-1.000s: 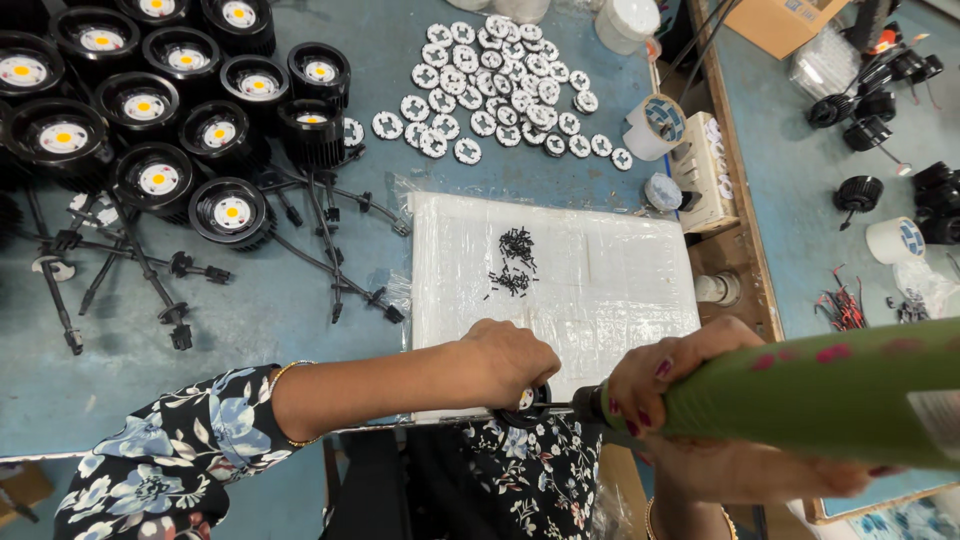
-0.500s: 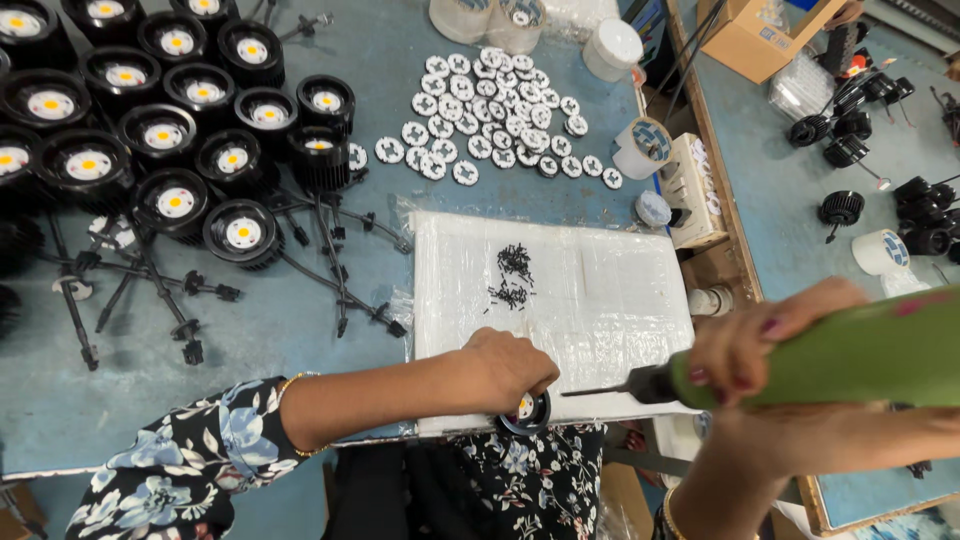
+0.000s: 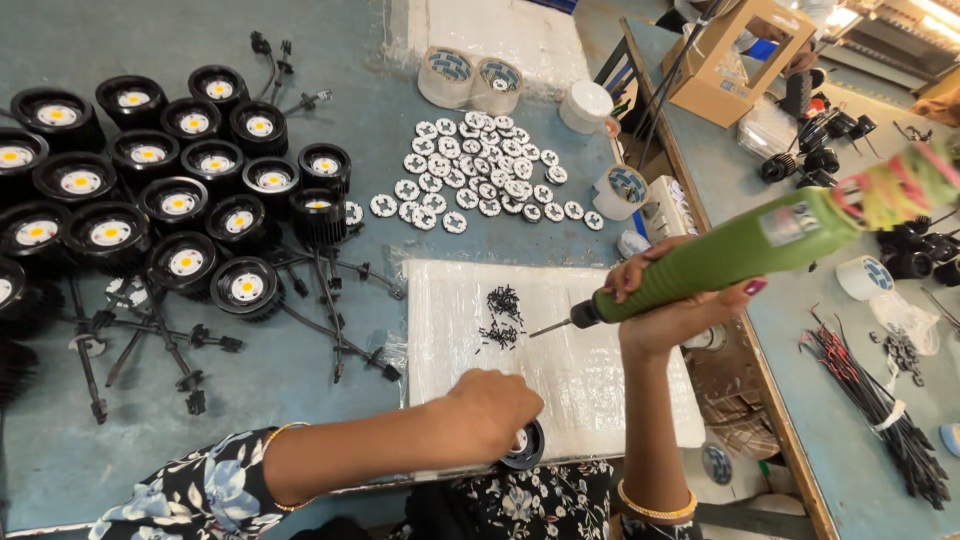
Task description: The person assembles LED light fixtures by inserting a circular LED module into a black housing, connecting wires, and securing the module with screws using a green electric screwdriver. The person repeats this process for multiple units, placing completed fixtures aside.
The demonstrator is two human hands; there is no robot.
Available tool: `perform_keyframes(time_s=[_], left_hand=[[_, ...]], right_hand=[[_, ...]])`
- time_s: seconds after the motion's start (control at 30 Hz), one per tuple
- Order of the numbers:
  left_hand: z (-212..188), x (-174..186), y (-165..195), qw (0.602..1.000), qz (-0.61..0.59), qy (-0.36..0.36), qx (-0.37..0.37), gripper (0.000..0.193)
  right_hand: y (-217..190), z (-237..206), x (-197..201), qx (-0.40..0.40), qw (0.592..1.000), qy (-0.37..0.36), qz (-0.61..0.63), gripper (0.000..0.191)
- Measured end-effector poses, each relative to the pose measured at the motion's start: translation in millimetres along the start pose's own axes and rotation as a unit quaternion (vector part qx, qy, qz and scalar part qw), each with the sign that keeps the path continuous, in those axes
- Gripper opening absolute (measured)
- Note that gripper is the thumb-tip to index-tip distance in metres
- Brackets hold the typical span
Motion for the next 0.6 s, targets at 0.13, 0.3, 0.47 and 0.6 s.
perform_keyframes(time_s=[0.13,0.3,0.47,0.6], left_hand=[[18,15,-45,0.991,-0.051,0.114,0.050,0.026],[42,16,-87,0.965,-0.091,0.232,0.088,0.018],[56,1,-96,0.941,-0.113,0.311,0.069,0.023],[64,-3,-99,0.939,-0.125,0.313,0.060,0.032]], right_hand=[[12,3,8,-0.017,0.999,-0.012,0.025,0.098],[17,1,9,0.000,1.000,-0.011,-0.013,0.100],[9,4,1,0.000,1.000,-0.015,0.007,0.097],[-6,11,-2,-0.016,1.000,-0.002,0.017,0.094]])
Point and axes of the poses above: each hand's wrist, its own z-axis towards the middle knuckle, its own x-axis out of the back of the hand, y = z × x, the point moved 5 cm from there along z, towards the middle knuckle, and after that the axes turned 11 degrees about z, right-handed, at the moved point
